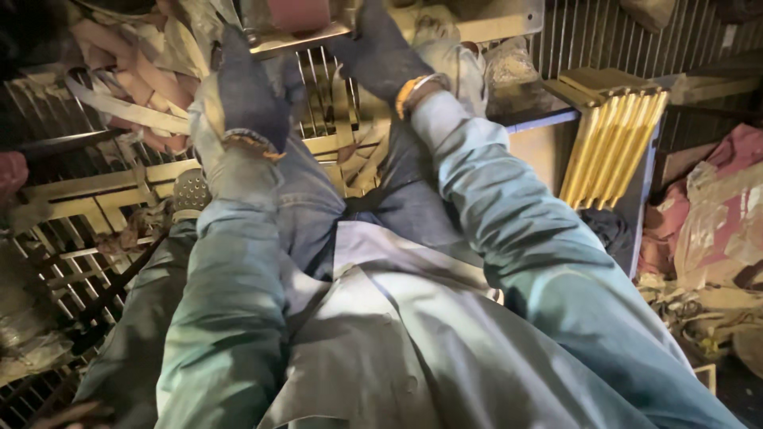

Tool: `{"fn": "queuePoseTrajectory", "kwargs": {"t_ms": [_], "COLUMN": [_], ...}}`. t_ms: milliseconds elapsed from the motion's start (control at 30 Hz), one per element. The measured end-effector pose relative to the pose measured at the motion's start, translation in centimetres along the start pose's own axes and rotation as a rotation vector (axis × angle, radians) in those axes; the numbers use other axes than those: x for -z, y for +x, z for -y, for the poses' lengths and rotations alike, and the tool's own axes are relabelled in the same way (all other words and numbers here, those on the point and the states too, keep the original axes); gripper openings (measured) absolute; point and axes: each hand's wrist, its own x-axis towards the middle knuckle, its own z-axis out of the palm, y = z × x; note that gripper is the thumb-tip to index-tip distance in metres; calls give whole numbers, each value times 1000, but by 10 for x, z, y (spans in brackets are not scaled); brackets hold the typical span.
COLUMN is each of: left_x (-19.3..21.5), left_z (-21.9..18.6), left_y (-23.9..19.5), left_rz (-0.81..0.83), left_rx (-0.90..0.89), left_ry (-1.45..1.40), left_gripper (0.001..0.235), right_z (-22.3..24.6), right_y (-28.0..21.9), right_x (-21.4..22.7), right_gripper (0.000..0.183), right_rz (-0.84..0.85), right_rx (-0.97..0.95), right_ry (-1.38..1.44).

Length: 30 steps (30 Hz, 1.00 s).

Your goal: The person polishes various brass metal components by holding them against a moving abrasive belt on a grinding machine.

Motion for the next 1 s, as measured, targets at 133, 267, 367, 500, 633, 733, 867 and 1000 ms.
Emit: {"fn": "queuePoseTrajectory", "kwargs": {"t_ms": [133, 267, 367, 500, 633, 733, 867, 1000], "left_x": [2, -28, -43, -35, -23, -9, 7, -5], "left_z": [-22, -32, -9, 25, 22, 8, -3, -3], "left_y": [-39, -37, -13, 10, 12, 8, -6, -2], "left_rz": [82, -130, -75, -12, -58, -94, -17, -8], "left_rx": [-637, 59, 41, 18, 33, 29, -22, 29], "left_ry": [1003, 179, 145, 91, 105, 31, -49, -78], "left_gripper": [32, 26, 37, 65, 63, 57, 52, 56], "right_z": [3, 11, 9, 5, 13, 16, 15, 12], "right_y": [6, 0, -8, -22, -17, -4, 6, 3], "right_x": [-13, 0, 18, 37, 29, 8, -9, -1], "right_gripper": [44, 51, 69, 54, 64, 67, 61, 54], "right_rz": [-65, 42, -43, -66, -82, -45, 30, 4], "right_rx": [264, -33, 13, -150, -133, 59, -69, 120], "right_ry": [-151, 41, -28, -94, -152, -20, 120, -60]}}
